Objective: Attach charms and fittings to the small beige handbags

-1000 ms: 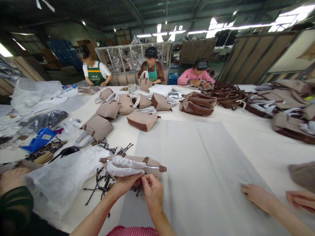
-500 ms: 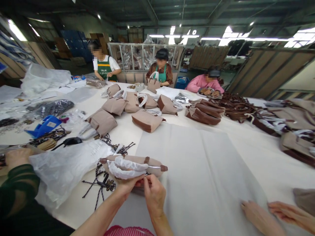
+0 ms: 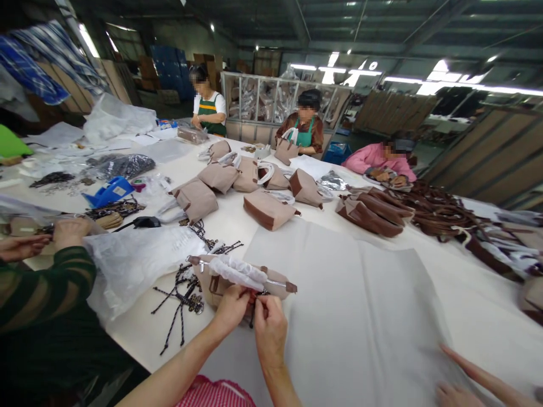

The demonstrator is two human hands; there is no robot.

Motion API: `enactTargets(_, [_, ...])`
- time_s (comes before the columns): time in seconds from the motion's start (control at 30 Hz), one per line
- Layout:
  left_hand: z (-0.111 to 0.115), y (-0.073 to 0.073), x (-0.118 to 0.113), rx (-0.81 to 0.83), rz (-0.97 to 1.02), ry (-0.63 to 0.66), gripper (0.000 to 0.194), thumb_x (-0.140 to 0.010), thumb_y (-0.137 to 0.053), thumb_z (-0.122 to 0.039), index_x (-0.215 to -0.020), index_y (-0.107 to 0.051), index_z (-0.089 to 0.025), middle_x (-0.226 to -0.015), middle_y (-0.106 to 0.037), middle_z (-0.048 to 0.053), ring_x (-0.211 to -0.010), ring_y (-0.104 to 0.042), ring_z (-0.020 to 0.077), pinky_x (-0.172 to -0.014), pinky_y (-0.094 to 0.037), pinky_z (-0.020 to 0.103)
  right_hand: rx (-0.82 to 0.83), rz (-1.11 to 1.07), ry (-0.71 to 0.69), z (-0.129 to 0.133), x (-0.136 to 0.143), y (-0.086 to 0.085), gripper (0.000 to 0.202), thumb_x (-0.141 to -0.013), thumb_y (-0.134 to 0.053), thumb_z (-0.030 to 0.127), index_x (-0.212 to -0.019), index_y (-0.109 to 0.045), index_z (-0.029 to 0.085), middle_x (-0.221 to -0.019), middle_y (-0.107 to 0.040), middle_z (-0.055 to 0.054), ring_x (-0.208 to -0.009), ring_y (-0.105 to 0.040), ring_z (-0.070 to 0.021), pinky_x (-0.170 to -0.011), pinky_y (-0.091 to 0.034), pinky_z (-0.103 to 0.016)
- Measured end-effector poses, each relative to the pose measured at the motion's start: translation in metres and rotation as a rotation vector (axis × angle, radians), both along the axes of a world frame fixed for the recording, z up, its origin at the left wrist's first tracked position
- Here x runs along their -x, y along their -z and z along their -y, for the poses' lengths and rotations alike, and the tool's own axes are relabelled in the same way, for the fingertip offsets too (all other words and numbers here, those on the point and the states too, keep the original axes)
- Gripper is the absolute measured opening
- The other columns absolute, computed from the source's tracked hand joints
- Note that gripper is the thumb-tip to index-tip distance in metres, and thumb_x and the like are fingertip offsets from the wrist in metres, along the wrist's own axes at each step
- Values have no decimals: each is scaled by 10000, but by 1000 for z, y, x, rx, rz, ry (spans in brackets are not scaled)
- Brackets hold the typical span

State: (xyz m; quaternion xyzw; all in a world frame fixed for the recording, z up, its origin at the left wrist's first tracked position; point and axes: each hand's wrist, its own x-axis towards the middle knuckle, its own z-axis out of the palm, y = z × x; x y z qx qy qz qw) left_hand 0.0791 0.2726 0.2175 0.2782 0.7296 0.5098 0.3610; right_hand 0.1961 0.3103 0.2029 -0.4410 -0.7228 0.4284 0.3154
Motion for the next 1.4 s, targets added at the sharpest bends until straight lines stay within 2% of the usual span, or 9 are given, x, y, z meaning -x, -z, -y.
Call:
enactTargets(0.13, [2,-2,-3,15,-190,129,339,-770,-400,-111,-802,-732,-174,-856,-755,118,-827,-683,259,-827,-502,369,-70,4,-39,-6,-10,-4,256,-897,-516,402,-823,-660,203,-784,-614,-28,-740,-556,-193,-714,-433,-322])
enactTargets(0.27, [4,-11,-1,-8,-416,285,316,-798,-453,-116,-922,-731,-202,-1029,-733,129,-1021,-636,302,-967,-441,415,-93,-2,-50,-9,-18,-5,247,-937,-486,379,-886,-651,202,-827,-637,-26,-757,-574,-178,-716,-447,-303])
enactTargets(0.43, [-2,-10,4,17,-547,393,233,-824,-476,-138,-841,-708,-155,-914,-729,154,-912,-645,321,-902,-468,461,-168,-1,-77,-10,-22,-3,217,-906,-531,355,-794,-650,212,-826,-587,-21,-731,-536,-167,-692,-435,-293])
enactTargets(0.57, [-3,-8,7,-13,-551,386,283,-893,-424,-176,-861,-705,-158,-915,-743,122,-896,-658,266,-895,-478,401,-301,144,-28,-8,-20,-1,170,-902,-525,297,-804,-638,218,-919,-594,-31,-796,-568,-162,-708,-437,-276])
enactTargets(0.7, [-2,-7,9,-43,-515,368,282,-895,-443,-200,-881,-722,-164,-913,-757,95,-881,-677,235,-866,-496,349,-454,283,47,-9,-14,-3,191,-913,-502,255,-754,-597,211,-846,-595,-19,-782,-587,-157,-684,-414,-264])
enactTargets(0.83, [-2,-5,8,-50,-496,327,298,-890,-443,-209,-890,-733,-143,-928,-759,114,-898,-680,251,-881,-493,367,-503,343,44,-9,-7,-6,185,-896,-506,231,-724,-572,213,-829,-596,-22,-795,-583,-178,-673,-386,-282])
enactTargets(1.07, [-1,-9,3,-82,-465,302,293,-891,-454,-212,-867,-742,-161,-918,-775,92,-870,-700,232,-864,-505,337,-455,325,116,-6,3,-4,221,-895,-488,253,-678,-507,218,-757,-558,-2,-693,-570,-156,-588,-349,-284])
enactTargets(1.2, [-1,-6,6,-88,-472,338,334,-909,-411,-199,-898,-744,-174,-973,-775,90,-894,-704,223,-880,-517,334,-429,299,108,-5,5,-1,223,-897,-488,255,-677,-495,220,-747,-534,11,-659,-559,-143,-591,-361,-280])
enactTargets(1.4, [-5,0,14,-37,-542,393,354,-883,-387,-136,-961,-730,-176,-1074,-748,109,-1020,-668,248,-999,-483,406,-402,249,85,-7,6,-2,225,-911,-460,260,-695,-507,219,-756,-534,-3,-669,-541,-153,-603,-367,-282])
